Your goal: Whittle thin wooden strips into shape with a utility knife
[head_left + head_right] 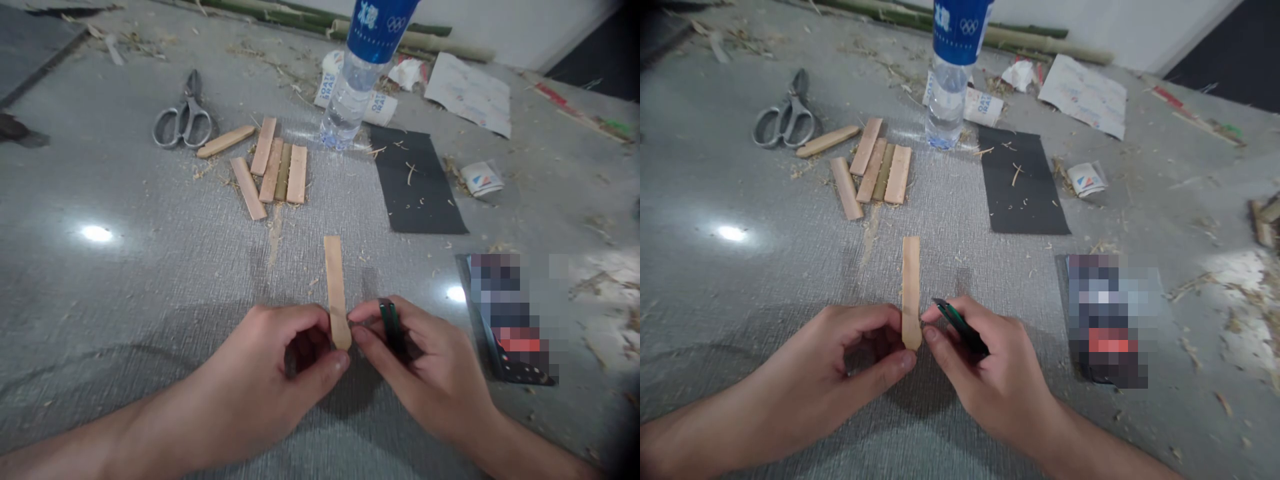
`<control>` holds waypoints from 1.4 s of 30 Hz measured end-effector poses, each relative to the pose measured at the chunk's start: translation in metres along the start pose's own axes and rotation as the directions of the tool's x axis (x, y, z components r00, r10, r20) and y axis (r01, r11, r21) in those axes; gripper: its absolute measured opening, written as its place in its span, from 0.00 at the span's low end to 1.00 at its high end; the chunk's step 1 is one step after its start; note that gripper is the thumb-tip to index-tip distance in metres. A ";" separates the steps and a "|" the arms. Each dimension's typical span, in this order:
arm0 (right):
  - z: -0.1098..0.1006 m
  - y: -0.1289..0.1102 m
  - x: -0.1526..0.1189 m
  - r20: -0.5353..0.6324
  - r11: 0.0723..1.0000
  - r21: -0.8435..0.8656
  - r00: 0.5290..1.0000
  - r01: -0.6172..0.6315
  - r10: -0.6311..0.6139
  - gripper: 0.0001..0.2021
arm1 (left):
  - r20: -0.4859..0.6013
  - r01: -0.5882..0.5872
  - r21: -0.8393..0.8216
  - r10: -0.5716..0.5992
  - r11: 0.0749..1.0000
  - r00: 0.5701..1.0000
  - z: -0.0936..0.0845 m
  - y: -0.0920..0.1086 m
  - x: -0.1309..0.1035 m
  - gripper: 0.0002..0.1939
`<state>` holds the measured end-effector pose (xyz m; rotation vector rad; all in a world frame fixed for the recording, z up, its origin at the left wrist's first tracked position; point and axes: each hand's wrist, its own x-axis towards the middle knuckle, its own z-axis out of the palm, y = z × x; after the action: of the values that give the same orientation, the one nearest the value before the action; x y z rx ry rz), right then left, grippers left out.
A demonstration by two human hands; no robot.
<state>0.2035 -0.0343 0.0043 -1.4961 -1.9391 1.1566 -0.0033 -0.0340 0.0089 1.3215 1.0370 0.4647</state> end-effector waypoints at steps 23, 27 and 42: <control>0.000 -0.001 0.002 -0.003 1.000 0.004 1.000 0.002 -0.002 0.04 | 0.004 -0.004 0.015 0.004 1.000 1.000 -0.001 0.000 -0.001 0.08; -0.001 -0.001 -0.001 0.005 1.000 0.005 1.000 -0.007 0.007 0.03 | 0.000 -0.018 0.018 0.018 1.000 1.000 -0.001 0.000 -0.002 0.08; 0.000 -0.005 0.002 -0.019 0.998 -0.055 1.000 0.024 -0.025 0.04 | -0.061 -0.014 -0.027 0.012 1.000 0.998 -0.002 -0.001 -0.003 0.08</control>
<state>0.1998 -0.0329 0.0077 -1.5018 -1.9858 1.0826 -0.0066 -0.0357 0.0088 1.2973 1.0697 0.5303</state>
